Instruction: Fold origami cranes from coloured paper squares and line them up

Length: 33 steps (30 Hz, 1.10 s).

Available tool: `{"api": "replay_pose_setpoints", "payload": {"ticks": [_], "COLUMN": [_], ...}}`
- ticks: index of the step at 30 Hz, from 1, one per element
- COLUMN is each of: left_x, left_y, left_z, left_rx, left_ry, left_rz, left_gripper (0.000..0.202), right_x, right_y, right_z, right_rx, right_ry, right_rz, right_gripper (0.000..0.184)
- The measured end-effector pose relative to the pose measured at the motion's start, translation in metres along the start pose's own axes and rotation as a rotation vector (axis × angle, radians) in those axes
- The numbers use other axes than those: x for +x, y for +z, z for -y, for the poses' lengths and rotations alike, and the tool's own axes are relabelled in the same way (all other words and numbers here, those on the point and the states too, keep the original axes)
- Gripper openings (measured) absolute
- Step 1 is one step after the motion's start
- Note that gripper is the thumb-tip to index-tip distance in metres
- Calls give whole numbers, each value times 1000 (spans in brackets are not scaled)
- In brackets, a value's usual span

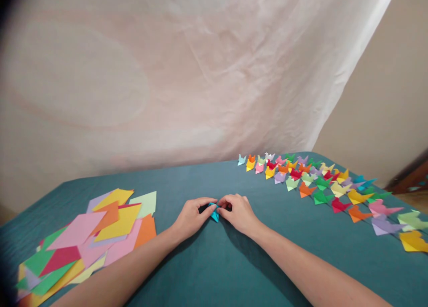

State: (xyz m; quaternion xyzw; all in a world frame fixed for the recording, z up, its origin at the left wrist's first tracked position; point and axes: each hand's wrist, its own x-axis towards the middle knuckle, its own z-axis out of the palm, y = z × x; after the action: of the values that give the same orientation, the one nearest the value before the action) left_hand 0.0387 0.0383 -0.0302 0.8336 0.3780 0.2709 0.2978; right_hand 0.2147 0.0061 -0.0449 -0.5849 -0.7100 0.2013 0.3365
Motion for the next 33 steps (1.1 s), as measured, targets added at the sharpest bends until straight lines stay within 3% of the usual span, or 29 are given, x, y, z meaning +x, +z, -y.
{"api": "replay_pose_setpoints", "payload": {"ticks": [21,33], "left_x": [0,-2], "left_y": [-1,0], "left_z": [3,2], "left_rx": [-39,63], "left_ry": [94,106], "left_rz": [24,40], "left_gripper": [24,30], "right_x": [-5,-7], "right_y": [1,3], "right_z": [-2,1], "right_rx": [-141,-436], "right_ry": [-109,-282], "right_rz": [-16,-68], "right_gripper": [17,17]}}
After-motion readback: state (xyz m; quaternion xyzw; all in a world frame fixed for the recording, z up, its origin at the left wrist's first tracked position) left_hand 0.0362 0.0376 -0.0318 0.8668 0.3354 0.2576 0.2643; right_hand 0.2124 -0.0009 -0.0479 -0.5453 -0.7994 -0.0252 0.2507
